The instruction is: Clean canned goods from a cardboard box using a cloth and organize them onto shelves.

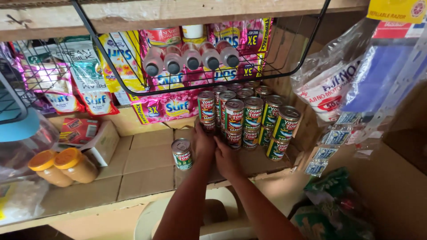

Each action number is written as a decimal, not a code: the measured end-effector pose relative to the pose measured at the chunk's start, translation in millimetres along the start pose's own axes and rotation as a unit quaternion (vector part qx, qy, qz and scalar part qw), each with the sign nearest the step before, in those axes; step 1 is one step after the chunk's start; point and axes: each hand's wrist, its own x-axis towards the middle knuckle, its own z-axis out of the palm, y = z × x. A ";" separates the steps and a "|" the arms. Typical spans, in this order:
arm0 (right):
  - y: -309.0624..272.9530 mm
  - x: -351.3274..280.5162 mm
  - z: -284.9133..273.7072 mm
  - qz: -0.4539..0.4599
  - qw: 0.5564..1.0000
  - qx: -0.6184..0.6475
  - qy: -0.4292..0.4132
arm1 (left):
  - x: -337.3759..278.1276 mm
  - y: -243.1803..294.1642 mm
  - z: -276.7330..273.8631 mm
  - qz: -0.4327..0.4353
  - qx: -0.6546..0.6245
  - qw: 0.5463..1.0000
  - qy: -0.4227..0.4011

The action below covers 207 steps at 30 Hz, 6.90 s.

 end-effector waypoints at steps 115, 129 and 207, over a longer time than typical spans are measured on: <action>-112.0 -284.3 -141.9 0.130 0.717 0.677 -0.101 | -363.0 105.8 -233.6 -0.095 -0.467 0.843 -0.248; -156.4 -272.3 -144.3 0.066 0.979 0.195 -0.001 | -389.0 33.6 -198.9 -0.308 -0.566 0.702 -0.303; -105.0 -154.8 -14.5 0.122 0.980 0.147 -0.048 | -109.6 2.6 -182.2 0.097 0.001 0.995 -0.028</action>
